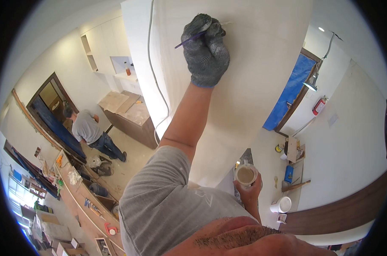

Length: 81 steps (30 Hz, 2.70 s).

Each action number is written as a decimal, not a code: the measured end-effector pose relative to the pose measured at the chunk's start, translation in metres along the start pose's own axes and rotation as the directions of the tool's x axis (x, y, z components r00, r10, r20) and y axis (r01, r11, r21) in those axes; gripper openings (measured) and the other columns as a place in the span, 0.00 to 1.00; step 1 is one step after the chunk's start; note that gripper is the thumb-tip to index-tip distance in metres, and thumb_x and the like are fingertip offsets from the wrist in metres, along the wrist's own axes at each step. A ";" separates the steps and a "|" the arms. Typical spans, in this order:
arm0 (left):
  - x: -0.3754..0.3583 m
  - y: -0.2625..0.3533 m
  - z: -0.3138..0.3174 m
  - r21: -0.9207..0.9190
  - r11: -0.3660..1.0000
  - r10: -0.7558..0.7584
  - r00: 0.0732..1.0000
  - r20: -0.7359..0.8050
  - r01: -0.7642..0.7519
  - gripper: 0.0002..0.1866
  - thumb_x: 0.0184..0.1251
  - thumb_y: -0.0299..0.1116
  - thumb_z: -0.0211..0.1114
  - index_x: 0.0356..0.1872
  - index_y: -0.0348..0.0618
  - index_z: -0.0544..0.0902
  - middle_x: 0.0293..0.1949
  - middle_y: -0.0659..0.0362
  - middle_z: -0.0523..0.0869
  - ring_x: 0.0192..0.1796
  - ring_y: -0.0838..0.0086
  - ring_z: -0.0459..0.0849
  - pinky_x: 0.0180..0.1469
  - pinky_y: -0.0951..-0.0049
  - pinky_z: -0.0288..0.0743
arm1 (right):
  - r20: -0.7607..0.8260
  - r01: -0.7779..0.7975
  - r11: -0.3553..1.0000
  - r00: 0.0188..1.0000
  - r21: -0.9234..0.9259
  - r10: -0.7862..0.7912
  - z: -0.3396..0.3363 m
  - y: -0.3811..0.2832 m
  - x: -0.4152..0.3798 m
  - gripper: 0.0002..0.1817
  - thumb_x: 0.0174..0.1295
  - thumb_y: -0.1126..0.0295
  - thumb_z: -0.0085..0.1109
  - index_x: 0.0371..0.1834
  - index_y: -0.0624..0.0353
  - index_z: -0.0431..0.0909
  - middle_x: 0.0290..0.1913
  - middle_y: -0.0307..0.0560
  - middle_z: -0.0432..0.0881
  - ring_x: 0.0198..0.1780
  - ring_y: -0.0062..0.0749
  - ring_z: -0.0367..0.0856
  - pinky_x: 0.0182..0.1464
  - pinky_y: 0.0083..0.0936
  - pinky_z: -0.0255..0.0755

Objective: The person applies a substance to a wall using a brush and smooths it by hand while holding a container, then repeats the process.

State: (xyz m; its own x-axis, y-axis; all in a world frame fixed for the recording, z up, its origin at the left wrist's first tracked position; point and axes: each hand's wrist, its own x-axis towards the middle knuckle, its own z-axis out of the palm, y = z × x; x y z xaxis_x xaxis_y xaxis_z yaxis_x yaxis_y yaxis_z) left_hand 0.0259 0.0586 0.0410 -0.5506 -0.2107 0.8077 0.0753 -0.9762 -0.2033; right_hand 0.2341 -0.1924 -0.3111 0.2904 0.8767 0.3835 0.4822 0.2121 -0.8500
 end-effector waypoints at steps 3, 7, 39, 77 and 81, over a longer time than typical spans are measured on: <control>0.004 0.009 -0.006 -0.042 0.998 -0.049 0.987 0.150 0.055 0.08 0.76 0.19 0.57 0.51 0.37 0.77 0.42 0.53 0.83 0.39 0.70 0.87 0.40 0.67 0.89 | -0.004 0.004 1.000 1.000 0.002 -0.004 0.000 -0.001 0.001 0.51 0.42 0.58 0.89 0.70 0.63 0.72 0.63 0.55 0.79 0.65 0.52 0.79 0.67 0.44 0.72; -0.001 -0.002 -0.007 0.047 0.999 -0.005 0.992 0.127 -0.001 0.11 0.76 0.19 0.56 0.55 0.39 0.75 0.44 0.52 0.83 0.40 0.70 0.87 0.41 0.67 0.90 | 0.005 -0.009 1.000 1.000 0.007 0.009 -0.001 -0.002 -0.001 0.51 0.42 0.58 0.89 0.70 0.64 0.72 0.63 0.55 0.79 0.64 0.51 0.79 0.67 0.44 0.73; 0.014 0.018 0.003 0.118 0.957 -0.260 0.964 -0.048 0.264 0.04 0.75 0.23 0.65 0.42 0.35 0.78 0.34 0.56 0.83 0.33 0.74 0.86 0.34 0.72 0.90 | -0.005 0.026 1.000 1.000 0.001 -0.026 -0.002 -0.005 -0.006 0.52 0.42 0.58 0.90 0.71 0.64 0.72 0.64 0.56 0.79 0.65 0.52 0.79 0.67 0.44 0.73; 0.022 0.019 -0.017 0.394 0.906 -0.233 0.960 0.153 0.157 0.11 0.74 0.22 0.64 0.53 0.36 0.75 0.41 0.51 0.87 0.37 0.71 0.89 0.34 0.71 0.89 | -0.013 0.023 1.000 1.000 0.014 -0.023 0.001 -0.002 -0.003 0.51 0.41 0.58 0.90 0.70 0.63 0.73 0.64 0.56 0.80 0.65 0.53 0.79 0.68 0.44 0.73; 0.014 0.022 0.007 0.068 0.990 -0.114 0.990 -0.088 0.120 0.06 0.74 0.26 0.67 0.40 0.34 0.79 0.30 0.56 0.84 0.32 0.73 0.87 0.33 0.72 0.88 | -0.017 0.022 1.000 1.000 0.014 -0.022 0.000 -0.002 -0.006 0.50 0.41 0.59 0.90 0.69 0.63 0.73 0.63 0.56 0.80 0.64 0.52 0.80 0.67 0.43 0.73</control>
State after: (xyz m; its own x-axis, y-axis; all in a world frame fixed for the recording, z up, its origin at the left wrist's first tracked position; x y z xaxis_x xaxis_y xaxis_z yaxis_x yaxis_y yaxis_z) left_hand 0.0254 0.0338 0.0517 -0.6266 -0.0928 0.7738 0.0651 -0.9957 -0.0667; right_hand 0.2312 -0.1978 -0.3117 0.2937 0.8644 0.4082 0.4768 0.2376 -0.8463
